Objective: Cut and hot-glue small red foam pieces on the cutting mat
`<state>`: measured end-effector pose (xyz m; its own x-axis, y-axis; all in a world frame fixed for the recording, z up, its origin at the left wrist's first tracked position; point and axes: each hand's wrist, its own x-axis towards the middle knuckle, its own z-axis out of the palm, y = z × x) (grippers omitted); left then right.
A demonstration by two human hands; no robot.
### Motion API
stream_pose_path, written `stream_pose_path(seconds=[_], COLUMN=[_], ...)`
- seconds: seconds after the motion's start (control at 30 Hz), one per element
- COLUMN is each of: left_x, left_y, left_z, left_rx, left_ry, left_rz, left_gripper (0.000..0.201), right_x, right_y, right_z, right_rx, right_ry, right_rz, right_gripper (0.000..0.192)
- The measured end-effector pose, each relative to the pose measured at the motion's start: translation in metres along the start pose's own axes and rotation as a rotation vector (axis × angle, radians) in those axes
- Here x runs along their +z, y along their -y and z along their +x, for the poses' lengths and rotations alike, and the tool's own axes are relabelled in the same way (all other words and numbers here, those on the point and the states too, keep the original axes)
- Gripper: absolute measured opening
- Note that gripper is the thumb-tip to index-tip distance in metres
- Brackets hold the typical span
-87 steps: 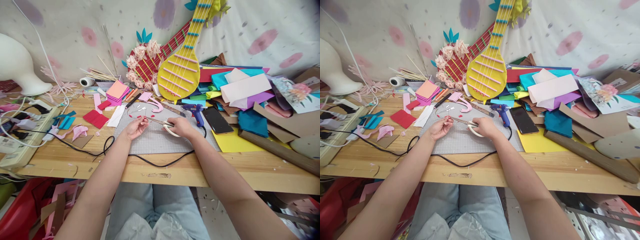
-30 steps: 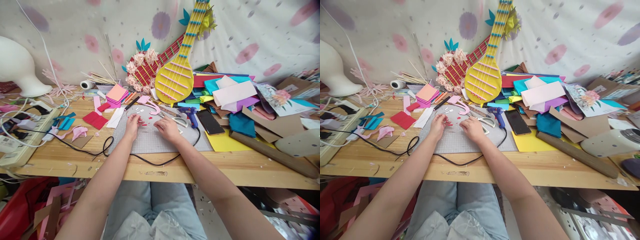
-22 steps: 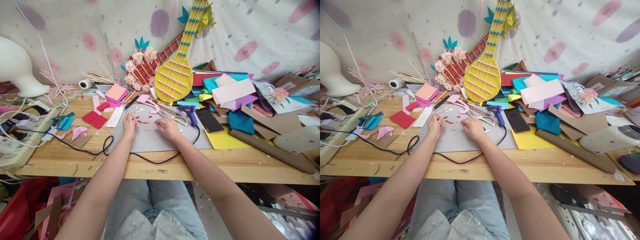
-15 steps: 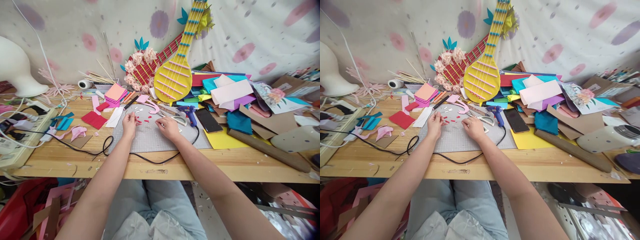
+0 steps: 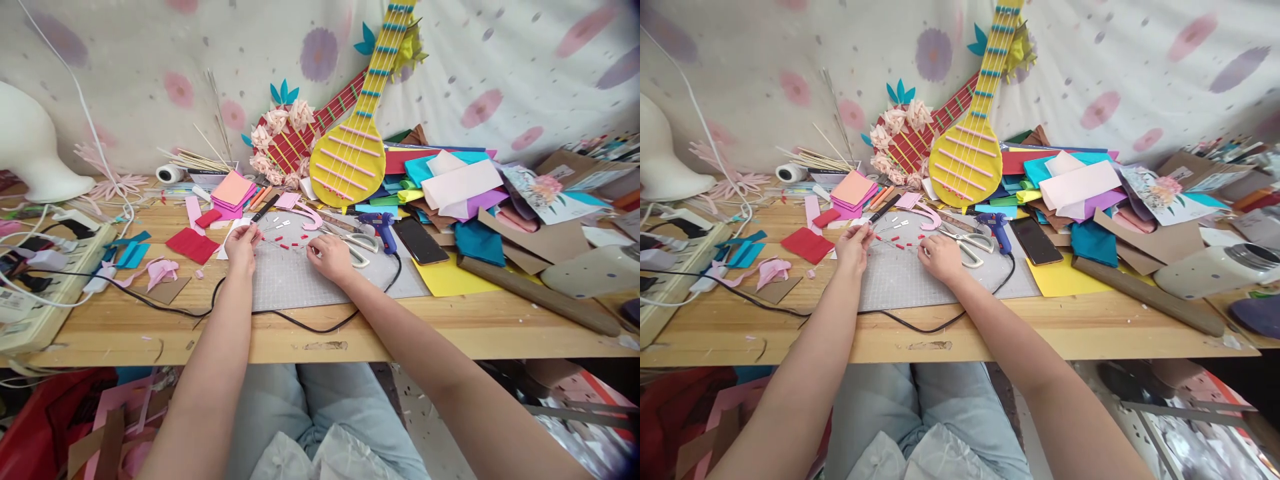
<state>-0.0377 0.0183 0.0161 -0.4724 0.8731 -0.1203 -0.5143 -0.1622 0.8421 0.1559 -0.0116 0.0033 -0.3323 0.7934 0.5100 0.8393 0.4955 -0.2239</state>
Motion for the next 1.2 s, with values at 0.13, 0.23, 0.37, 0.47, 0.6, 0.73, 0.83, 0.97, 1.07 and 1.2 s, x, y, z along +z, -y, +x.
stream_pose_path(seconds=[0.13,0.23,0.37,0.47,0.6,0.73,0.83,0.97,1.07,1.2], left_x=[-0.001,-0.003,-0.005,-0.008,-0.014,-0.021,-0.025,-0.023,-0.021,-0.019], left_y=[0.001,-0.001,-0.002,-0.001,0.006,0.010,0.010,0.005,-0.001,-0.003], left_z=[0.004,0.007,0.012,0.017,0.025,0.032,0.033,0.026,0.018,0.009], left_rx=[0.032,0.031,0.054,0.107,0.254,0.396,0.459,0.490,0.497,0.475], left_ry=[0.000,0.013,-0.010,-0.055,-0.099,-0.075,-0.097,-0.097,-0.121,-0.120], left_rz=[0.023,0.009,-0.026,0.002,0.242,0.458,0.575,0.728,0.883,1.135], left_gripper=[0.014,0.011,0.011,0.008,0.005,0.011,0.021,0.028,0.035,0.034], right_x=[0.000,-0.001,0.000,0.005,0.018,0.032,0.036,0.030,0.026,0.027], right_y=[0.010,0.012,0.012,0.017,0.029,0.034,0.029,0.020,0.019,0.022], right_z=[0.022,0.048,0.083,0.100,0.107,0.104,0.100,0.090,0.077,0.063], right_rx=[0.118,0.243,0.228,0.148,-0.002,-0.066,-0.010,0.069,-0.015,-0.131], right_ry=[0.010,0.138,0.330,0.456,0.504,0.508,0.481,0.484,0.502,0.455], right_rz=[0.050,0.107,0.091,0.019,-0.080,-0.089,-0.024,0.121,0.172,0.061], right_gripper=[0.017,0.014,0.014,0.017,0.019,0.021,0.020,0.020,0.029,0.023])
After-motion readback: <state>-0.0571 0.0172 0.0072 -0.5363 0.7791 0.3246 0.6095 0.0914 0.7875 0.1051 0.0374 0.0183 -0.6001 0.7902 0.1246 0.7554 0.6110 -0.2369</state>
